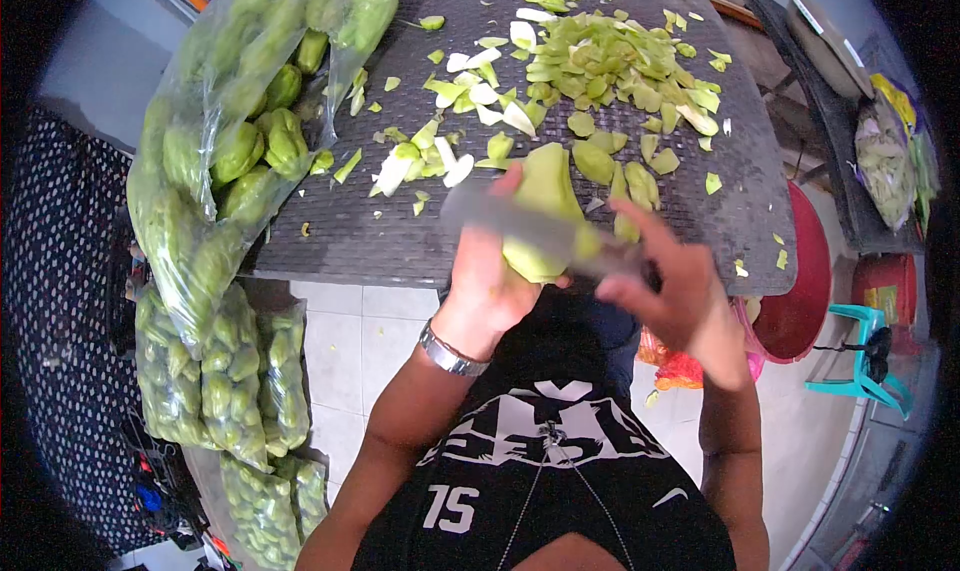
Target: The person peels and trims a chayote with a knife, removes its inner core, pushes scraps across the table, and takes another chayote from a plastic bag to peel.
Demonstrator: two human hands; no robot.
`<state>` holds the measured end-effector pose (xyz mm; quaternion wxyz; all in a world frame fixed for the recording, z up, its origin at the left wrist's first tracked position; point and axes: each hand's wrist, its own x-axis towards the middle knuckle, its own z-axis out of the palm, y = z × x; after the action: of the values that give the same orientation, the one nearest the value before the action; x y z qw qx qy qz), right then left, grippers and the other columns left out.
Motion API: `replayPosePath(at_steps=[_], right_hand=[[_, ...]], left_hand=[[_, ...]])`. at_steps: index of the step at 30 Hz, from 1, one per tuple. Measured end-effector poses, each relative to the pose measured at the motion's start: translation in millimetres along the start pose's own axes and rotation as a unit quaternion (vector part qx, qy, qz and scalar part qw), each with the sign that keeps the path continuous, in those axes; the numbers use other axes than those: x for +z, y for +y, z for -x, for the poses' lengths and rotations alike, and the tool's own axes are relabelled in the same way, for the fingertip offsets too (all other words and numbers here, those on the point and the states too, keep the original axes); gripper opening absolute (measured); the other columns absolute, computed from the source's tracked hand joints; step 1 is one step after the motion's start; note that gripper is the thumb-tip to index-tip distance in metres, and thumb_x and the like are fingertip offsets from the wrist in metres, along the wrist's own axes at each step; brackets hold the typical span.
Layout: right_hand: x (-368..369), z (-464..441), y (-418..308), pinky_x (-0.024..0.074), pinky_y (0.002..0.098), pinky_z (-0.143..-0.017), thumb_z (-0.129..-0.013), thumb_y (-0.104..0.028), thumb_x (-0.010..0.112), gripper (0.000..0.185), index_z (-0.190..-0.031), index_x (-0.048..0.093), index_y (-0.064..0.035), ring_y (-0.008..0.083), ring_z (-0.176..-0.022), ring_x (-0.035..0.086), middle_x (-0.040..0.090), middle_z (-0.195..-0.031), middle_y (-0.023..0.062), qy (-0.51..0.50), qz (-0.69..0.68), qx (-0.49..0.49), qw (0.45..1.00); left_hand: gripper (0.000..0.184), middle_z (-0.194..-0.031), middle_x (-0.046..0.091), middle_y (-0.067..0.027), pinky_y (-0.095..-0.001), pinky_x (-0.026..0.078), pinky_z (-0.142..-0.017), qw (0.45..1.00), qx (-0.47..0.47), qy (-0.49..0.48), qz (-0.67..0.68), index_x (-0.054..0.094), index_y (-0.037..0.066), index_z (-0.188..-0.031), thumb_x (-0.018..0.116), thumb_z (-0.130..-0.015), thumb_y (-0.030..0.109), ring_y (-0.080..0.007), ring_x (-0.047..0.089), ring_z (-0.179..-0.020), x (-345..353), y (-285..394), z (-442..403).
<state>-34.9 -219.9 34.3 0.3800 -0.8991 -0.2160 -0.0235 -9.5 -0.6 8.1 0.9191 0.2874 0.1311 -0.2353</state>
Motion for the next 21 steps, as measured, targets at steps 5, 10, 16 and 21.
replayPosePath(at_steps=[5,10,16,21], right_hand=[[5,1,-25,0.0553,0.0496,-0.059,-0.080,-0.062,0.078,0.065,-0.103,0.058,-0.0039,0.0409,-0.069,0.071,0.070,-0.078,0.0185,-0.068,0.085,-0.023,0.994],[4,0,-16,0.0542,0.0469,-0.056,-0.077,-0.065,0.078,0.065,-0.096,0.060,-0.0048,0.0388,-0.066,0.070,0.069,-0.075,0.0163,-0.074,0.099,-0.085,0.989],[8,-2,-12,0.0540,0.0451,-0.055,-0.073,-0.065,0.081,0.067,-0.095,0.062,-0.0052,0.0355,-0.065,0.070,0.067,-0.072,0.0130,-0.040,0.090,-0.122,0.988],[14,-4,0,0.0538,0.0440,-0.055,-0.070,-0.063,0.084,0.067,-0.095,0.063,-0.0049,0.0355,-0.064,0.069,0.067,-0.072,0.0131,-0.005,0.075,-0.137,0.988]], left_hand=[[0.054,-0.103,0.071,-0.0167,-0.0433,0.060,-0.074,0.998,0.010,0.000,-0.058,0.060,0.003,-0.131,0.052,-0.102,0.048,-0.0297,0.071,-0.083,0,5,-4],[0.051,-0.106,0.072,-0.0186,-0.0422,0.060,-0.075,0.993,-0.010,0.004,-0.117,0.061,0.000,-0.129,0.053,-0.102,0.042,-0.0294,0.072,-0.087,7,16,2],[0.046,-0.096,0.073,-0.0109,-0.0319,0.057,-0.074,0.986,0.065,0.010,-0.152,0.067,0.002,-0.120,0.059,-0.101,0.043,-0.0208,0.071,-0.081,15,11,8],[0.049,-0.110,0.072,-0.0167,-0.0364,0.058,-0.083,0.992,0.005,0.041,-0.117,0.060,-0.002,-0.131,0.056,-0.102,0.038,-0.0255,0.072,-0.094,17,15,14]])
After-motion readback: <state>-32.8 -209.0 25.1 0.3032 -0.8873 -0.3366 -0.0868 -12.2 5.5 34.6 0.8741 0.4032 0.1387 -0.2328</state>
